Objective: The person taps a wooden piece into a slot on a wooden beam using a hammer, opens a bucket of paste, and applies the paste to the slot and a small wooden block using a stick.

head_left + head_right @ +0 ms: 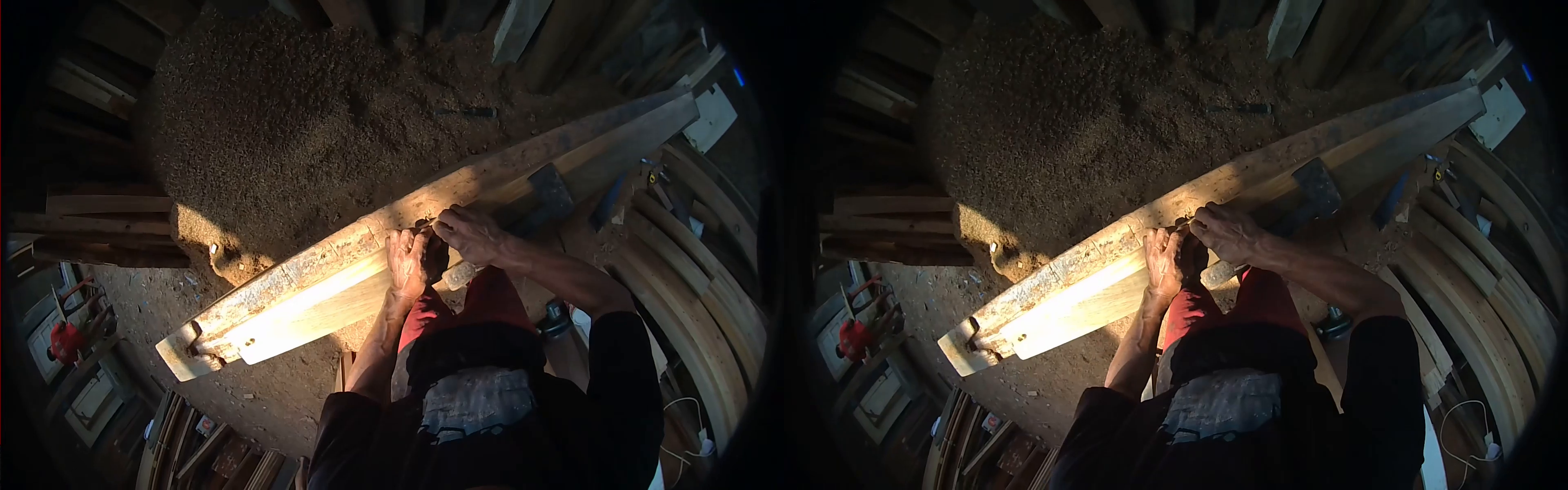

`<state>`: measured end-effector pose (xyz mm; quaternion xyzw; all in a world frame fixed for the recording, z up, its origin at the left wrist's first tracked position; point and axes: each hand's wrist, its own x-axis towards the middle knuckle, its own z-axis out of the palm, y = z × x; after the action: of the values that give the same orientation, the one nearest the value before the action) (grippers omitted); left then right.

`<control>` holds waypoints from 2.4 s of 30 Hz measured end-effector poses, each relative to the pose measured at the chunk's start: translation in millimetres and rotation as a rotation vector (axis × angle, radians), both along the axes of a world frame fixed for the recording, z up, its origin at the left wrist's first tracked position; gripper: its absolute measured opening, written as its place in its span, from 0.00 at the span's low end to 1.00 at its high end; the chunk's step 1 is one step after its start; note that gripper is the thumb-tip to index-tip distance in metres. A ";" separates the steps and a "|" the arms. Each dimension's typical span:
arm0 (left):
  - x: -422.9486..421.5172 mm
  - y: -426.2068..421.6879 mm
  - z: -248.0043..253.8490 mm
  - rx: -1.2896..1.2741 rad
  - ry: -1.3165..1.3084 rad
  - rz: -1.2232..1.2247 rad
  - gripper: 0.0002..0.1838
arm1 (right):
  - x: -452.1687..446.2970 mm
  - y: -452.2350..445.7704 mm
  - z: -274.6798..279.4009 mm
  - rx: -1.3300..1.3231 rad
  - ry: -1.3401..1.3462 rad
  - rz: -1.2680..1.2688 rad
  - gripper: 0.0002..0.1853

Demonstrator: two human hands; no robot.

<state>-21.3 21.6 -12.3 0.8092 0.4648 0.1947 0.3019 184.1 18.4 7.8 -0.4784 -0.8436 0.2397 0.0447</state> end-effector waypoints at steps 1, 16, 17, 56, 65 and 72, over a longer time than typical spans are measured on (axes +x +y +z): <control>1.4 0.0 2.6 -0.006 -0.031 0.023 0.16 | -0.6 0.7 1.3 -0.020 0.000 -0.001 0.08; -39.6 -26.5 9.2 -0.073 0.337 -0.076 0.65 | -17.8 4.6 21.3 -0.158 -0.003 -0.094 0.16; -48.7 -24.9 8.4 -0.069 0.429 -0.144 0.69 | -16.9 8.8 12.6 -0.110 -0.005 -0.029 0.11; 26.2 61.1 -15.2 0.024 0.349 -0.659 0.24 | 64.5 -89.9 26.6 -0.265 0.031 -1.484 0.35; 41.1 85.2 -14.8 0.043 0.343 -1.004 0.12 | 54.0 -75.2 30.3 -0.316 0.129 -1.612 0.33; 50.2 85.4 14.6 -0.104 0.523 -0.987 0.17 | 50.4 -77.0 28.8 -0.370 0.065 -1.674 0.30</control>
<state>29.0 107.1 2.3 0.9362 0.0991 -0.2002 0.2712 234.5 -58.6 36.5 -0.9359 -0.1584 0.2752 0.1523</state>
